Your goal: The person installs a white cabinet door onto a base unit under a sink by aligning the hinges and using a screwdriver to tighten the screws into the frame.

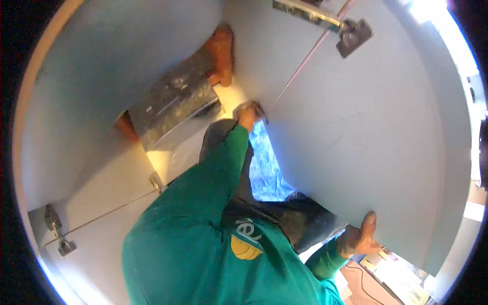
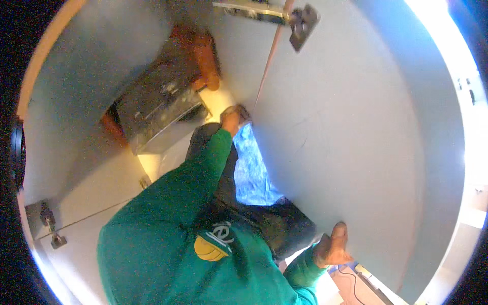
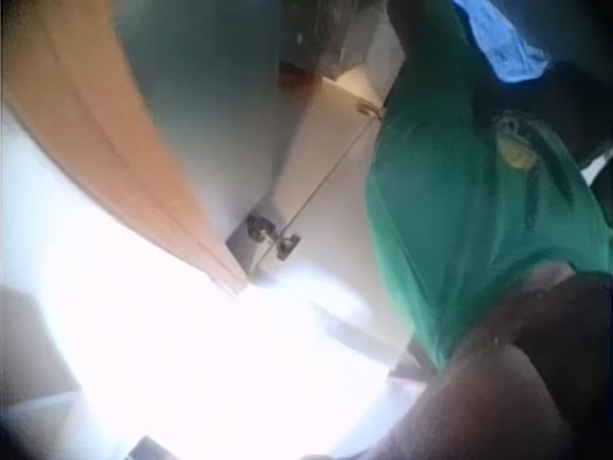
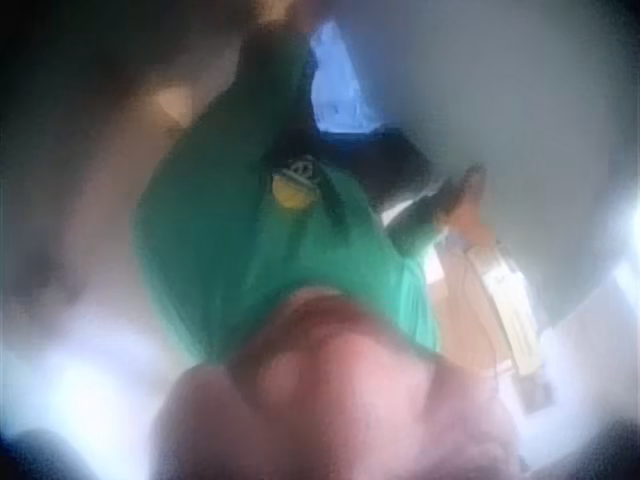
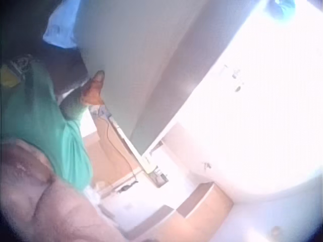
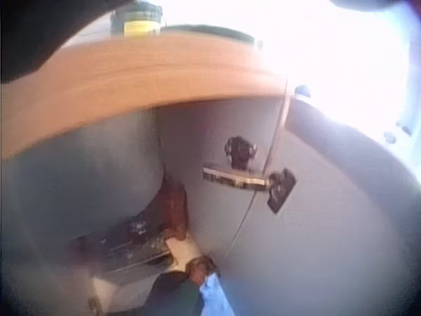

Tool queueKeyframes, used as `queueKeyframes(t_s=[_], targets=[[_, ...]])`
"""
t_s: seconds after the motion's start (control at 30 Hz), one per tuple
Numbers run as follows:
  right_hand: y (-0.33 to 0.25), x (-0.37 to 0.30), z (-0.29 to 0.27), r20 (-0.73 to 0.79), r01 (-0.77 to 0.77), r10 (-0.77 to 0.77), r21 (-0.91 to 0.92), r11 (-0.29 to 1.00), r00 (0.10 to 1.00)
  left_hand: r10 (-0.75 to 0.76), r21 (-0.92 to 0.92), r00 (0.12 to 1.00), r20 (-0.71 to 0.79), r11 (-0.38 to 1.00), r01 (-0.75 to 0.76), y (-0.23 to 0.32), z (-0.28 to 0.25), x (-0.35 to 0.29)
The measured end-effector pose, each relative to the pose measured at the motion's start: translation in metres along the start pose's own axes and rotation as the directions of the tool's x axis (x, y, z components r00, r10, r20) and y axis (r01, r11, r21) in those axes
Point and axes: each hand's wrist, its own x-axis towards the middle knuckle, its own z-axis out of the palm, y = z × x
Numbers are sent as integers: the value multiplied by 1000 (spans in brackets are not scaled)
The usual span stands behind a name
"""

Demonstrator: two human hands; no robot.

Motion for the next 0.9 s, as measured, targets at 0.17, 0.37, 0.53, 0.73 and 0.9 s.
queueKeyframes(t_s=[0.17, 0.37, 0.53, 0.73, 0.9], targets=[[15, 0, -19, 152, 107, -89, -109, 988, 984, 71, -162, 994, 88, 985, -56, -11, 31, -15], [13, -1, -24, 153, -43, 13, 191, 981, 988, 79, 275, 994, 71, 957, -96, 23, 71, -77], [23, -13, -25, 108, -215, 201, 136, 967, 974, 654, 518, 748, 110, 605, -605, 167, 107, -192], [17, -10, -9, 87, -336, 326, 147, 930, 941, 790, -33, 589, 171, 602, -798, 318, 182, -318], [6, 7, -1, 197, -242, 211, 148, 959, 957, 797, -289, 595, 102, 596, -749, 331, 205, -317]])
